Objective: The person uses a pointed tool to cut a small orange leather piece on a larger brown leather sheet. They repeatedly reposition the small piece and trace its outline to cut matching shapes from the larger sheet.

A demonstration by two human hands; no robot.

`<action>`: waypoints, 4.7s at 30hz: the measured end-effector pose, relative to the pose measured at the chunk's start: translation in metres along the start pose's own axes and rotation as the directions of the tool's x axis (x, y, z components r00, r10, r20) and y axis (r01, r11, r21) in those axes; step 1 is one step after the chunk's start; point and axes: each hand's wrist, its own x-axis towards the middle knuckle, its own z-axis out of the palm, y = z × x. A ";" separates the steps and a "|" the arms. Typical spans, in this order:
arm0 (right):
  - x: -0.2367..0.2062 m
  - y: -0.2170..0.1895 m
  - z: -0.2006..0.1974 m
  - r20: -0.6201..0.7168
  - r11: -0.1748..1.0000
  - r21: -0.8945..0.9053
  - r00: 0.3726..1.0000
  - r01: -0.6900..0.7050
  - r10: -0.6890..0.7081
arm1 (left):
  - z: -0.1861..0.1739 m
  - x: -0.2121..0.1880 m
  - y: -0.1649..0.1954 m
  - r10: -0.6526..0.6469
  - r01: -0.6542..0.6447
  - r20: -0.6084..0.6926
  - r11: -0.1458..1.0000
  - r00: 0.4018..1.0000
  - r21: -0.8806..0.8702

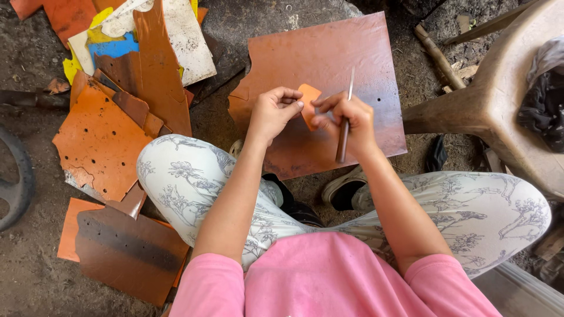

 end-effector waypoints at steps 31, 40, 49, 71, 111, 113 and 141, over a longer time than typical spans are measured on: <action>-0.011 0.045 0.027 0.166 0.923 -0.382 0.980 -0.039 0.110 | -0.032 -0.021 0.015 0.418 -0.133 -0.179 0.616 0.890 0.776; -0.006 0.046 0.022 0.164 0.954 -0.296 0.981 -0.052 0.104 | -0.031 -0.021 0.012 0.408 -0.135 -0.164 0.612 0.898 0.780; -0.005 0.045 0.021 0.151 0.961 -0.267 0.982 -0.069 0.113 | -0.007 -0.026 0.019 0.329 -0.222 0.100 0.357 0.939 0.907; -0.007 0.048 0.019 0.152 0.964 -0.250 0.980 -0.089 0.129 | -0.006 -0.027 0.018 0.344 -0.222 0.099 0.341 0.934 0.913; -0.008 0.060 0.009 0.193 0.968 -0.111 0.950 -0.226 0.244 | 0.016 0.006 0.030 -0.074 -0.334 0.341 0.097 0.937 0.938; -0.006 0.075 0.005 0.134 0.915 0.154 0.926 -0.372 0.354 | 0.016 0.011 0.024 -0.064 -0.332 0.340 0.110 0.938 0.937; 0.050 0.094 0.032 0.002 0.904 0.058 0.905 -0.425 0.425 | 0.022 0.012 0.040 -0.128 -0.313 0.321 0.080 0.938 0.946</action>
